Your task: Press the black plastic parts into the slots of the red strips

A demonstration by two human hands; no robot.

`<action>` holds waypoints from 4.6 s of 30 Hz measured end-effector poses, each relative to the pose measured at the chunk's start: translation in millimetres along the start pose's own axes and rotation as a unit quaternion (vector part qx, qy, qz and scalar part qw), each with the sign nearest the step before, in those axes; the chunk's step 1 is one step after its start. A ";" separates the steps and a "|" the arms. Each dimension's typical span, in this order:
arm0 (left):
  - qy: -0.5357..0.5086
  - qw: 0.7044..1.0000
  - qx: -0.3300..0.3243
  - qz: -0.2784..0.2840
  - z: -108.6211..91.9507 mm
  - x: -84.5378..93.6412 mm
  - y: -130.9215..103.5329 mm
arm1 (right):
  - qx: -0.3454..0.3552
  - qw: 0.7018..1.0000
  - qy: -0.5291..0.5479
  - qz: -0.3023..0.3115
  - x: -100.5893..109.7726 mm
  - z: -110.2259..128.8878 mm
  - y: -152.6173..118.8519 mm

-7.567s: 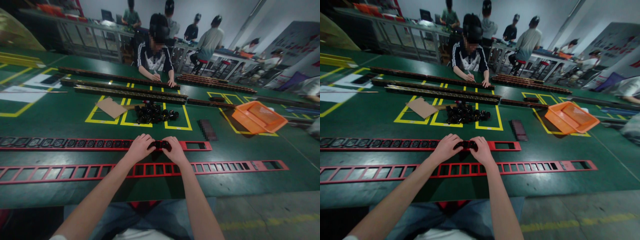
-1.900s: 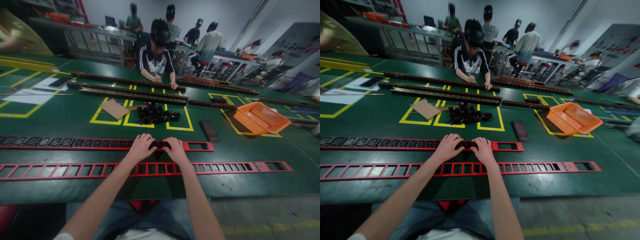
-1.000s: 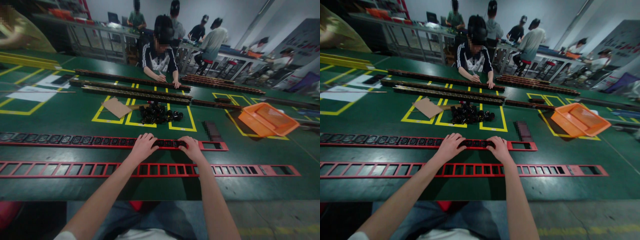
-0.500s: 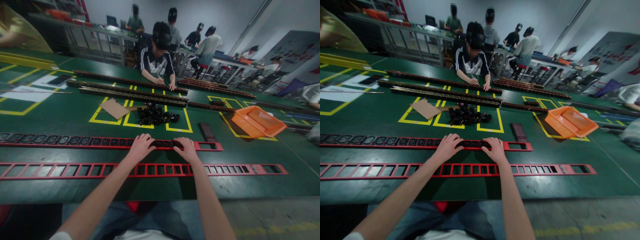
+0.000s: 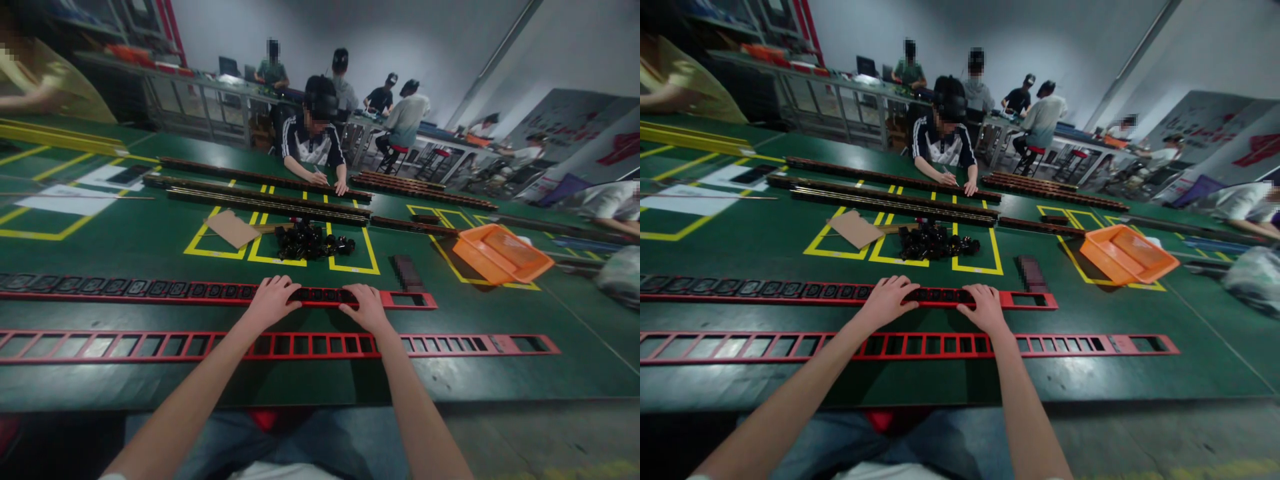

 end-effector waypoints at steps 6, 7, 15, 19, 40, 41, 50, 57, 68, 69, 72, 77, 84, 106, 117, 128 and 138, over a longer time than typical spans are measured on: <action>0.023 0.999 0.039 0.022 54.6 2.9 -30.3 | -0.004 1.000 -0.009 0.002 -3.3 -3.5 1.0; 0.031 0.998 0.050 0.023 65.4 4.5 -35.9 | -0.003 1.000 -0.009 0.001 -3.6 -3.8 0.9; 0.082 0.989 0.120 0.029 144.5 27.9 -78.2 | 0.001 1.000 -0.012 -0.014 -4.5 -5.7 0.4; 0.123 0.985 0.123 0.020 159.1 35.6 -89.4 | -0.001 1.000 -0.013 -0.012 -6.3 -6.4 0.4; 0.083 0.987 0.137 0.022 156.6 36.5 -88.0 | -0.011 0.999 -0.038 0.015 -6.9 7.7 8.9; 0.080 0.986 0.141 0.025 156.7 36.7 -87.9 | -0.006 0.999 -0.040 0.023 -9.3 14.3 11.8; 0.076 0.986 0.144 0.033 160.2 36.7 -87.8 | 0.010 0.997 -0.041 0.071 -33.5 67.5 36.5; 0.068 0.986 0.150 0.035 149.5 34.6 -84.3 | 0.006 0.997 -0.035 0.068 -28.7 53.1 29.9; 0.043 0.986 0.157 0.043 115.7 25.8 -67.3 | 0.009 0.997 -0.045 0.063 -13.4 23.5 14.2; 0.044 0.986 0.155 0.041 112.1 25.2 -65.2 | 0.006 0.997 -0.046 0.062 -11.3 20.0 13.7; 0.044 0.987 0.152 0.032 101.4 23.5 -59.2 | -0.008 0.996 -0.045 0.071 -6.0 9.1 13.4; 0.029 0.988 0.152 0.018 85.2 20.1 -50.0 | -0.013 0.996 -0.055 0.071 -5.2 16.4 18.0; 0.011 0.988 0.152 0.007 51.5 11.6 -33.0 | 0.048 0.996 -0.014 0.080 -37.7 87.7 34.8; 0.035 0.986 0.166 -0.002 127.0 33.1 -87.9 | 0.007 0.997 -0.017 0.078 -21.9 51.9 21.2; 0.027 0.985 0.168 0.004 148.5 35.7 -98.9 | 0.012 0.996 -0.032 0.079 -5.1 0.6 -0.4; 0.031 0.991 0.126 -0.013 119.6 20.1 -59.7 | -0.029 0.997 -0.033 0.069 5.0 -46.1 -4.2; 0.037 0.991 0.128 -0.015 124.5 20.5 -44.7 | -0.029 0.997 -0.029 0.064 2.3 -56.5 14.3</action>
Point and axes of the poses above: each hand's wrist, its own y-axis towards the middle knuckle, its own x-axis out of the back of the hand, z = x × y, the point moved 7 cm from there along y, towards the middle knuckle, and after that the axes turned 3 degrees about y, right-handed, at the moved point
